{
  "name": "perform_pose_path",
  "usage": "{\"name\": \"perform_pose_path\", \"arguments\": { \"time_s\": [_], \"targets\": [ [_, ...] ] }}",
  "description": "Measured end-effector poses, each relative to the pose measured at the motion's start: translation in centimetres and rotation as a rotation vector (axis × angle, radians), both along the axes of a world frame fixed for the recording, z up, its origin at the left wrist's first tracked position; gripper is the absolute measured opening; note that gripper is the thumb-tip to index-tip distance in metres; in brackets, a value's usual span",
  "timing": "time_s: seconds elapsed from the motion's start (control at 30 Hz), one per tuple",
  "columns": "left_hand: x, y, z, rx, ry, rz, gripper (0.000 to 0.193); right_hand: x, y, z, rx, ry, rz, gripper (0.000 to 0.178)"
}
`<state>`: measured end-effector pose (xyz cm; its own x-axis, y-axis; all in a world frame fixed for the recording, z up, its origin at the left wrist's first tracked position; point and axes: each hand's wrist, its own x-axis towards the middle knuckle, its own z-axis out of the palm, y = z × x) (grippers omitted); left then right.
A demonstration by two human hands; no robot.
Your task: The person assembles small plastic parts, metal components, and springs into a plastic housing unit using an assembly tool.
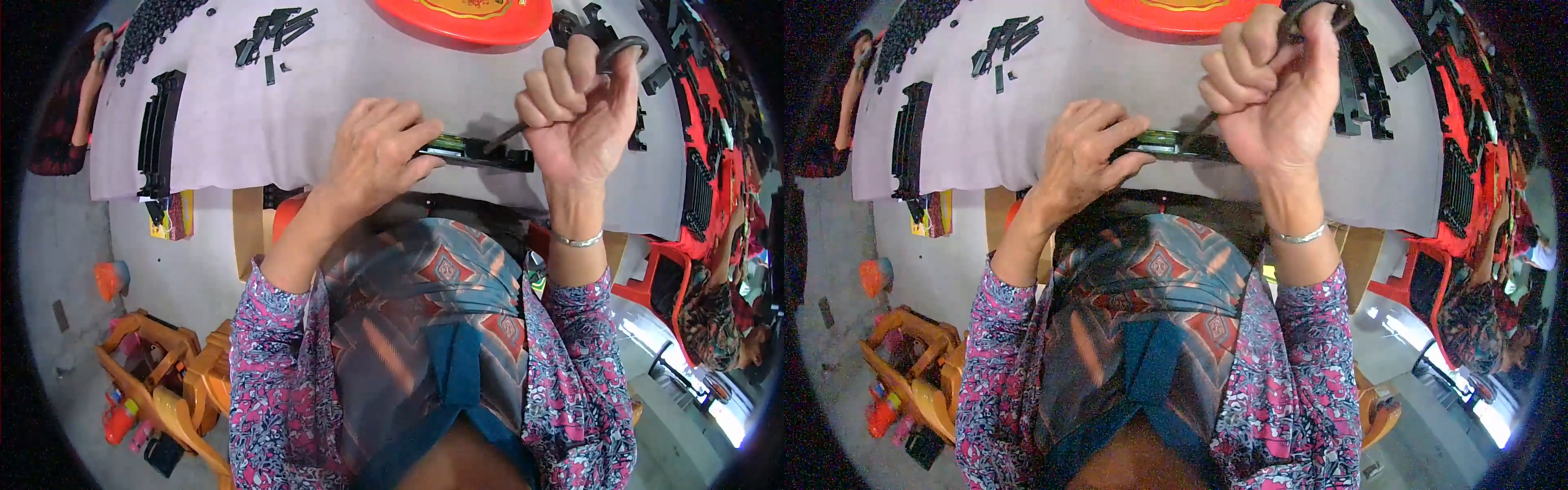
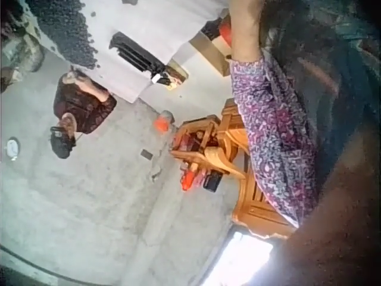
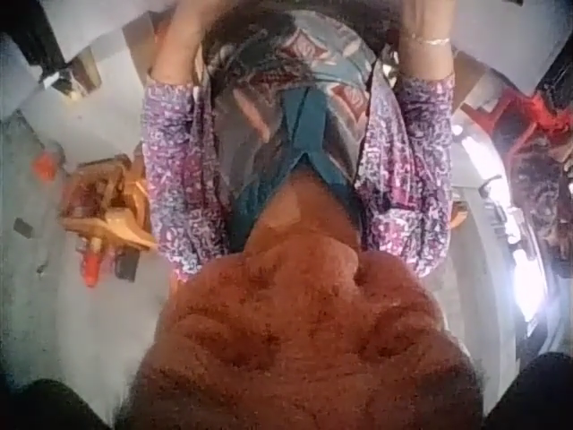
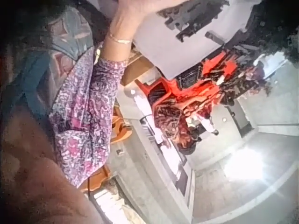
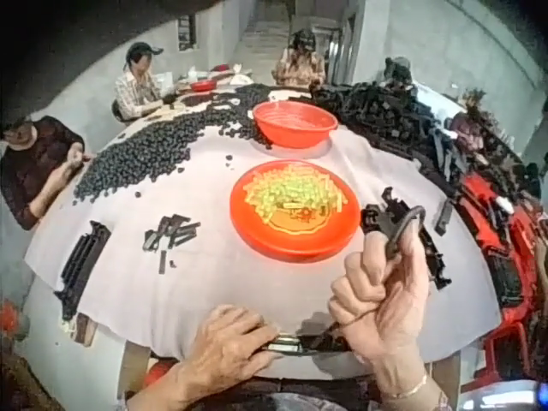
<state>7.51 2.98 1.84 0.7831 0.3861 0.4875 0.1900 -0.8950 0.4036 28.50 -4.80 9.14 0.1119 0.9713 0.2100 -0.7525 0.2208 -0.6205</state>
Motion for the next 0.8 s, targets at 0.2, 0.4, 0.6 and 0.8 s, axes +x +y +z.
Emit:
{"name": "perform_pose_path", "arguments": {
  "time_s": [0.2,0.4,0.6,0.8],
  "targets": [
    [0.2,0.2,-0.2,-0.020,-0.002,-0.001,0.037,-2.5,1.4,-1.9,-0.052,-0.059,-0.075,0.063],
    [0.1,0.2,-0.2,-0.032,0.003,-0.003,0.036,-2.8,0.7,-2.9,0.057,-0.103,0.023,0.056],
    [0.0,0.2,-0.4,-0.034,0.011,-0.001,0.035,-3.5,0.5,-3.2,-0.082,-0.253,-0.027,0.058],
    [0.2,0.2,-0.2,-0.049,0.016,-0.003,0.035,-2.8,0.8,-2.4,0.042,-0.165,0.037,0.056]
  ]
}}
